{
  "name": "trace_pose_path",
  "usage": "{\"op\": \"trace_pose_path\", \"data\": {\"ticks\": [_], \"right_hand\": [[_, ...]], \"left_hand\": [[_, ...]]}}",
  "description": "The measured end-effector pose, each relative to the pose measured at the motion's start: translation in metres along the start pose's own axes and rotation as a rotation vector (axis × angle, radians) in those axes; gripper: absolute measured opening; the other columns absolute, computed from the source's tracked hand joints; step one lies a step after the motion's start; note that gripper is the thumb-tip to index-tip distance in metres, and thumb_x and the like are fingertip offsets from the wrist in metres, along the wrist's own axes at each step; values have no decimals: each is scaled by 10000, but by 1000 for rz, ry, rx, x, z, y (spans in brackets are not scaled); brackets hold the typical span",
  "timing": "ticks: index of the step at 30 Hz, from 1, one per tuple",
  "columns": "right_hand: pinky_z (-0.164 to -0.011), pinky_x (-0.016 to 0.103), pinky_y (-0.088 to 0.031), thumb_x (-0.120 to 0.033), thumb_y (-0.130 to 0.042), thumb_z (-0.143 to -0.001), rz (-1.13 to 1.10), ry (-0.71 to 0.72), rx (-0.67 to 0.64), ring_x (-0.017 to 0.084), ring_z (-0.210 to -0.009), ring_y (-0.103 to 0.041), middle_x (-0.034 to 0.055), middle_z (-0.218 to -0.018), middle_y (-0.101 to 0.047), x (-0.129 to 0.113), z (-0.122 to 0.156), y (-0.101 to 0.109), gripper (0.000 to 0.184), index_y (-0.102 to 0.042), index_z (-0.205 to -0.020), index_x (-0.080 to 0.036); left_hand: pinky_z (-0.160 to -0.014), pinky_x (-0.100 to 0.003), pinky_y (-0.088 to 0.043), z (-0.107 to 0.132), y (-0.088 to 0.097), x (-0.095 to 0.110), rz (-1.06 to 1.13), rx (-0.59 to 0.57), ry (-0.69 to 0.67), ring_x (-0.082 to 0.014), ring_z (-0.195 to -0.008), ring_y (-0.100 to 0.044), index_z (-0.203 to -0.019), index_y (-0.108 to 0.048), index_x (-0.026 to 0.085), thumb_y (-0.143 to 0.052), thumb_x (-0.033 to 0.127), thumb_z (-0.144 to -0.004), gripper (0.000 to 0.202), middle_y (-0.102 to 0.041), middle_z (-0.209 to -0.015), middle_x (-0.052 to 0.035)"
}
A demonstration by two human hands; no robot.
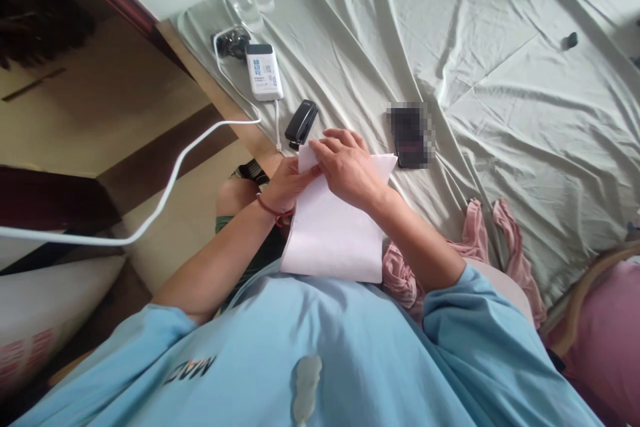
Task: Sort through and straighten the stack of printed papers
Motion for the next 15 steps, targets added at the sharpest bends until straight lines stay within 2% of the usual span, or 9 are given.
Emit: {"op": "trace_pose_path", "data": {"ticks": [5, 10, 15], "right_hand": [[-1112, 502, -350, -219, -406, -1030, 9, -30, 9, 306, -1335, -493, 133, -1267, -704, 4, -1, -5, 375, -654, -1308, -183], [-1150, 491, -322, -164, -396, -1018, -1, -1, -34, 275, -1355, -492, 100, -1234, -726, -2, -3, -11, 389, -664, -1296, -212], [-1137, 502, -335, -211, -410, -1031, -17, -48, 2, 279, -1361, -486, 77, -1230, -723, 0, -4, -3, 360, -697, -1242, -261]], "left_hand": [[-557, -261, -463, 0, -3, 2, -10, -29, -25, -130, -655, -595, -801, -683, 119, -832, 428, -766, 345, -654, -759, -41], [-570, -251, -432, -3, -1, -3, -6, -17, -27, -105, -647, -558, -726, -622, 116, -826, 359, -763, 319, -601, -715, -18], [-549, -278, -464, -2, -1, 0, -56, -13, -42, -145, -654, -586, -716, -634, 163, -820, 490, -742, 378, -612, -721, -24]]}}
Point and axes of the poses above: each hand's wrist, its own z-axis away from the middle knuckle, its own y-axis out of the back of the hand, x = y × z, the point moved 9 cm from there along -z, towards the middle knuckle
